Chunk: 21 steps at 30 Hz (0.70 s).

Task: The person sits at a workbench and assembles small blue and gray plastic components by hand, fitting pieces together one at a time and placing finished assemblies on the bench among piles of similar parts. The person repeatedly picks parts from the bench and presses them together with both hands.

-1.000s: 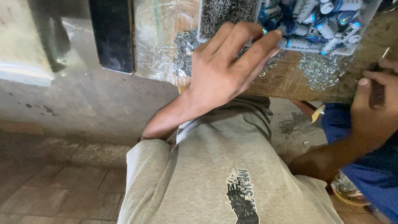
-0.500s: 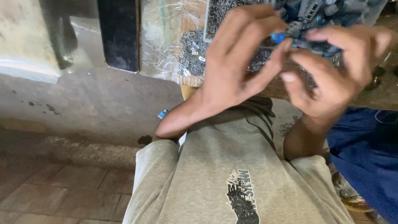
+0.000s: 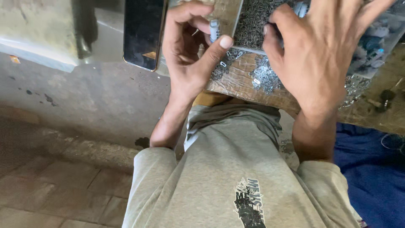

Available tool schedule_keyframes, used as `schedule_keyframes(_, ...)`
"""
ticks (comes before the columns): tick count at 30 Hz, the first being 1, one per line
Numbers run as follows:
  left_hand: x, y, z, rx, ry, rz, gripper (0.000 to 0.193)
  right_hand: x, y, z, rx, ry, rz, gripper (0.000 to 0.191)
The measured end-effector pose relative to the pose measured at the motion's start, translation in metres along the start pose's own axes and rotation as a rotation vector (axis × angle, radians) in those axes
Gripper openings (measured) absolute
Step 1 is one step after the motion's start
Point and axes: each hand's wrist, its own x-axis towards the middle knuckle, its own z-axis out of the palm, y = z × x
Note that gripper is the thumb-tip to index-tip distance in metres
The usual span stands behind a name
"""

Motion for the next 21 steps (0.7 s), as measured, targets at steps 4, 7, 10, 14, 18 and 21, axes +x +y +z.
schedule_keyframes(4, 0.002, 0.004, 0.000, 0.077, -0.110, 0.008, 0.036, 0.007, 0.001, 0.001, 0.015, -0.001, 0.014, 0.023)
schedule_keyframes(7, 0.005, 0.005, 0.005, -0.056, -0.169, -0.023, 0.030, 0.012, 0.001, -0.002, 0.089, -0.001, 0.032, 0.017)
schedule_keyframes(10, 0.006, 0.005, 0.009, -0.108, -0.208, -0.052, 0.025, 0.017, 0.000, -0.003, 0.176, 0.040, 0.028, 0.022)
schedule_keyframes(14, 0.006, 0.003, 0.011, -0.141, -0.243, -0.107, 0.020, 0.022, -0.001, -0.007, 0.153, 0.065, -0.007, 0.025)
schedule_keyframes(18, 0.001, 0.001, 0.015, -0.193, -0.208, -0.173, 0.020, 0.023, -0.003, -0.019, 0.409, 0.091, 0.003, 0.024)
schedule_keyframes(21, -0.001, -0.001, 0.017, -0.180, -0.201, -0.167, 0.019, 0.024, -0.005, -0.025, 0.509, 0.080, 0.052, 0.026)
